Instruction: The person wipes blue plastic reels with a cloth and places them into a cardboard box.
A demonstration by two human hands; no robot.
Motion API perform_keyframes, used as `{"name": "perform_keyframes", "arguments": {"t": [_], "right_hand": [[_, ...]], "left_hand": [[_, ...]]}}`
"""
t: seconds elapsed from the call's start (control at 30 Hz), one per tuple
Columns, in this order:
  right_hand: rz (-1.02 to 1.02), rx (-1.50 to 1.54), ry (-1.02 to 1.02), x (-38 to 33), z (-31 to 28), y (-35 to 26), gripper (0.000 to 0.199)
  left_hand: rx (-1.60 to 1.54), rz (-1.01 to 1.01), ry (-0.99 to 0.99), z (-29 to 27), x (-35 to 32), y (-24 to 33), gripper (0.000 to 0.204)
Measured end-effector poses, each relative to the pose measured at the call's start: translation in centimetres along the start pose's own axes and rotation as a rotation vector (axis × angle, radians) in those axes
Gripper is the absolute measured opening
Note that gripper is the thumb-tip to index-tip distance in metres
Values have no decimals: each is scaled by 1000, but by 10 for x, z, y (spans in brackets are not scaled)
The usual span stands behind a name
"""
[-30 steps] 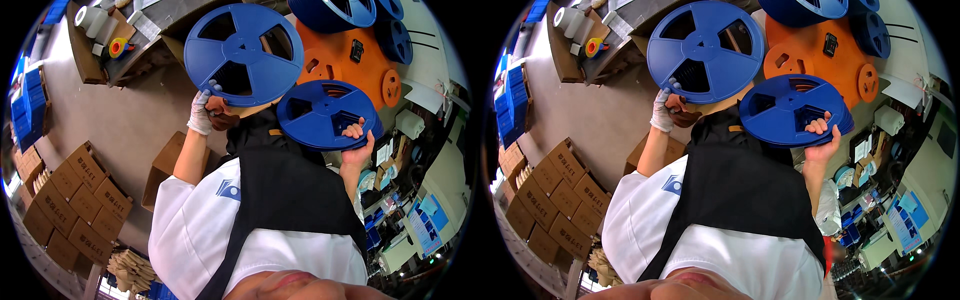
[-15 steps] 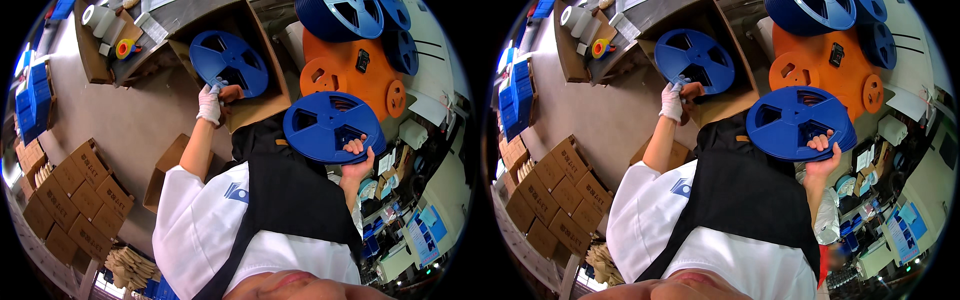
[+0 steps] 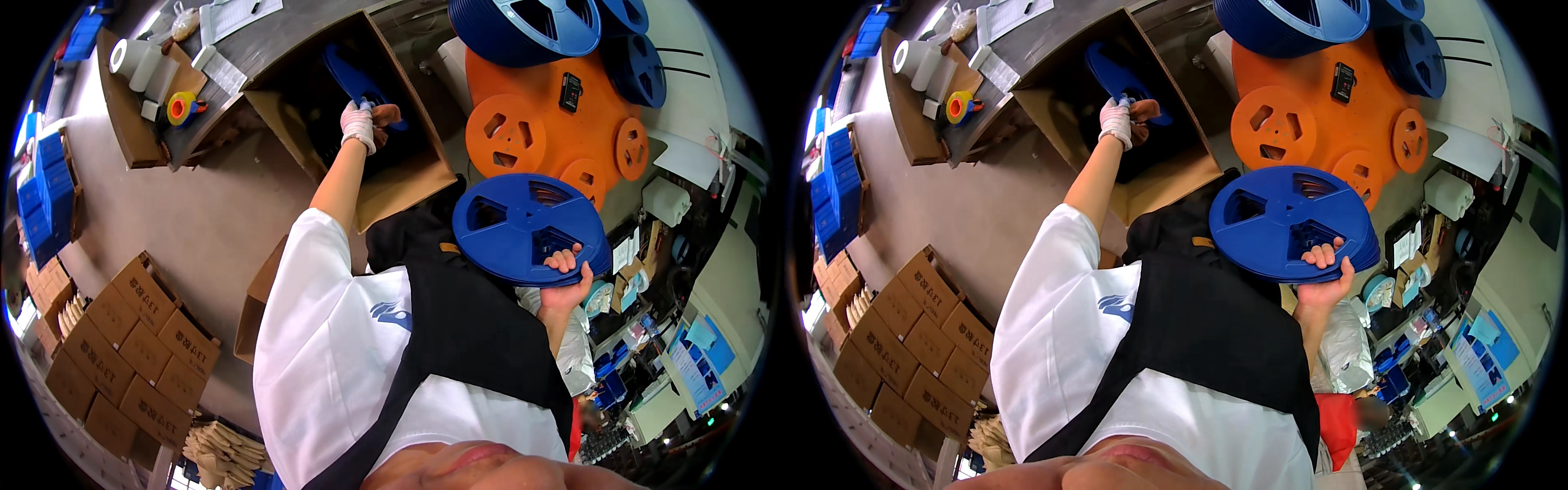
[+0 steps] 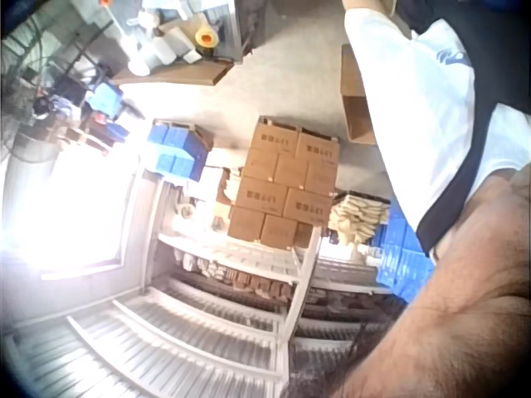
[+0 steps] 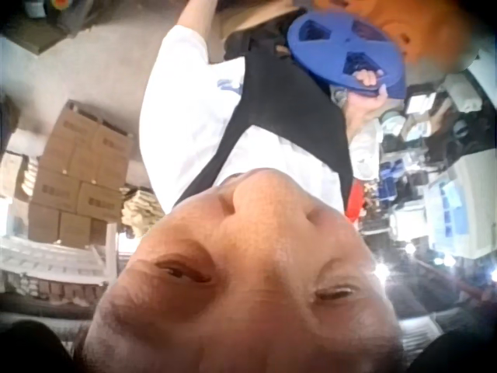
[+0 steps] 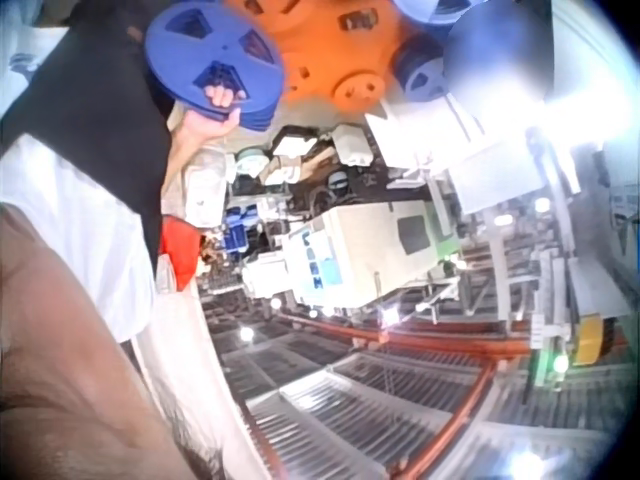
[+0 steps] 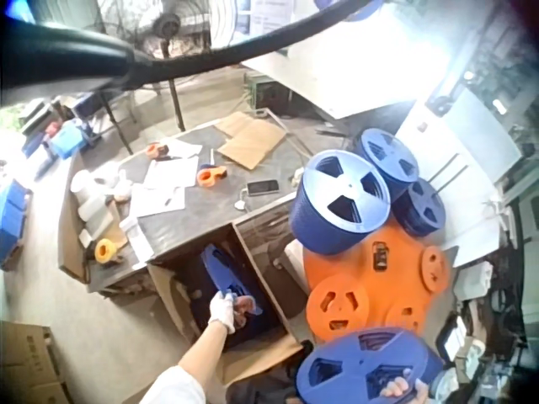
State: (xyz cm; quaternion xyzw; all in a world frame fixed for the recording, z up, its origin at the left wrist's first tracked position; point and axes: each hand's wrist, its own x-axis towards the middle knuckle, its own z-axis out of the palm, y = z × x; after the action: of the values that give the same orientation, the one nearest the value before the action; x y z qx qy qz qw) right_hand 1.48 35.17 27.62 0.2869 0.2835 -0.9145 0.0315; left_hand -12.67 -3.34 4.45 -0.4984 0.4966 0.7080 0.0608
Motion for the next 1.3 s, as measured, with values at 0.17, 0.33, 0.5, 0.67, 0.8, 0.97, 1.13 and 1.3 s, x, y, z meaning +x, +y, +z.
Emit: {"name": "perform_keyframes", "arguments": {"t": [0.17,0.33,0.5,0.67,0.8,0.97,1.13,1.3], "right_hand": [[7,5,-1,-2,1,1,31],[-18,3,-34,-2,5,5,32],[-2,8,-147,7,17,3,32],[73,26,-304,15,45,-6,36],[164,16,-376,19,60,-2,37],[263,15,-490,20,68,1,36],[312,-52,-568,10,86,13,30],[357,-98,-609,7,92,23,31]], "left_hand": [[207,213,-42,-1,70,-46,31],[-139,-41,-347,-4,44,-42,58],[-378,-135,-688,-41,-47,-69,44],[808,-52,-1023,-79,-129,-100,55],[1030,5,-971,-88,-135,-113,57],[364,-65,-657,-102,-98,-135,42],[117,449,-393,-70,-149,-12,37],[376,951,-809,22,-220,16,40]]}}
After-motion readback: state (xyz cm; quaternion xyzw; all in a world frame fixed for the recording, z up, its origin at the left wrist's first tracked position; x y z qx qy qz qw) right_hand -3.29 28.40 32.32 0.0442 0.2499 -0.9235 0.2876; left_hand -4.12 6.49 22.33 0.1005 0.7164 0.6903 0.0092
